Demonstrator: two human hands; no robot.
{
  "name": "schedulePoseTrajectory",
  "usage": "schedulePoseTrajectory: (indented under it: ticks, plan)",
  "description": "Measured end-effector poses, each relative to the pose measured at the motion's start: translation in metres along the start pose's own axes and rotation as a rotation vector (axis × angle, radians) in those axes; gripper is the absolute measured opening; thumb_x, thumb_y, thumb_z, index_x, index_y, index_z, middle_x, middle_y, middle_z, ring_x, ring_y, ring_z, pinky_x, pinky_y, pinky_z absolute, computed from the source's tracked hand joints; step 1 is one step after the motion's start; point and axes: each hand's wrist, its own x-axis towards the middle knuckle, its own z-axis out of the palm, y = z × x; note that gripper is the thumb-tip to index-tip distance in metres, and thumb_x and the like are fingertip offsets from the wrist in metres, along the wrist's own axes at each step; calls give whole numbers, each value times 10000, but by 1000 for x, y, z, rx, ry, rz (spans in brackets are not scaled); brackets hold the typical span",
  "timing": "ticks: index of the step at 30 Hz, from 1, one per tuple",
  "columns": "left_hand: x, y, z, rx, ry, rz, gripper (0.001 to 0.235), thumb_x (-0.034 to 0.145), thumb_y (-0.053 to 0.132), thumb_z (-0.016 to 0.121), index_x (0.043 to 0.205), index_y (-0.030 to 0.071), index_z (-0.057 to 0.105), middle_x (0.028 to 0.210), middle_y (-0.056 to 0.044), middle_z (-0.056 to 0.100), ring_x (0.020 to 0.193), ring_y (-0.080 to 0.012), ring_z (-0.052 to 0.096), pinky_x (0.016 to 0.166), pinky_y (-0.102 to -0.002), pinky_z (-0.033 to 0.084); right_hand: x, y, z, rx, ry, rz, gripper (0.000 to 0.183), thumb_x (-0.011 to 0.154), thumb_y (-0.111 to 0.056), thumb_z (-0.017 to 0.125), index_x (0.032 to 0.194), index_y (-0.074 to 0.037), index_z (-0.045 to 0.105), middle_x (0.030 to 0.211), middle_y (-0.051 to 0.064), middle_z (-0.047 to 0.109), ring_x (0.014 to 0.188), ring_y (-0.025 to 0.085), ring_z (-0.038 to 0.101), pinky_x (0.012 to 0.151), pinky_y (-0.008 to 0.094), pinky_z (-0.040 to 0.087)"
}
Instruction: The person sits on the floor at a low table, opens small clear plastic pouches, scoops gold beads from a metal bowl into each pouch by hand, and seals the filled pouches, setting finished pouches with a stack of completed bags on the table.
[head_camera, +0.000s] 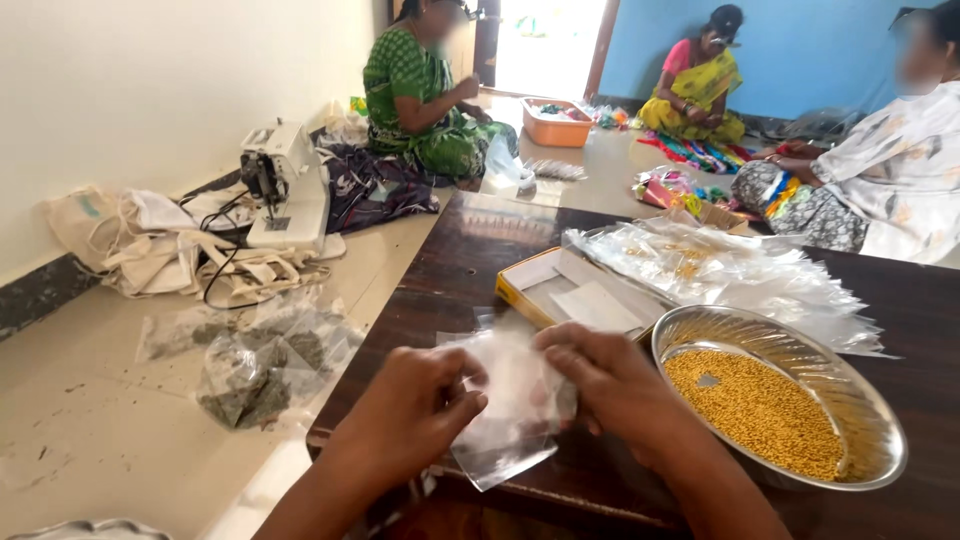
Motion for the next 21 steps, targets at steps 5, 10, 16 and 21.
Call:
schedulePoseTrajectory:
  ticks: [5, 10, 16, 21]
  plan:
    - [23, -3, 8, 626, 137, 232, 693, 842, 408, 750, 1300, -84, 581, 1097, -258, 673, 830, -401, 716, 677, -483, 564, -8, 4, 3, -1085, 223, -69, 582, 1021, -407, 595, 1448, -22, 503, 927, 222, 746, 829, 357, 731, 792, 452, 573]
    - [22, 1, -9, 434, 253, 227, 684, 846, 480, 729, 1229, -80, 638, 1067, -255, 683, 809, -361, 712, 646, -422, 568, -33, -10, -2, -832, 205, -330, 298, 941, -285, 581, 1104, -77, 719, 981, 170, 752, 864, 367, 716, 769, 463, 548]
    - [21, 16, -25, -751, 289, 292, 777, 949, 616, 568, 1149, -126, 678, 969, -184, 725, 621, -132, 464, 566, -289, 384, -45, -22, 8, -339, 76, -472, 388, 973, -242, 647, 1288, -15, 648, 1056, 78, 737, 864, 193, 682, 721, 331, 583]
    - [30, 24, 4, -1347, 219, 497, 942, 986, 758, 358, 1159, -119, 655, 990, -176, 691, 655, -116, 412, 624, -271, 349, -36, -27, 25, 231, -284, -330, 568, 904, -215, 657, 1414, -33, 488, 1153, -1, 730, 991, 97, 674, 803, 300, 575]
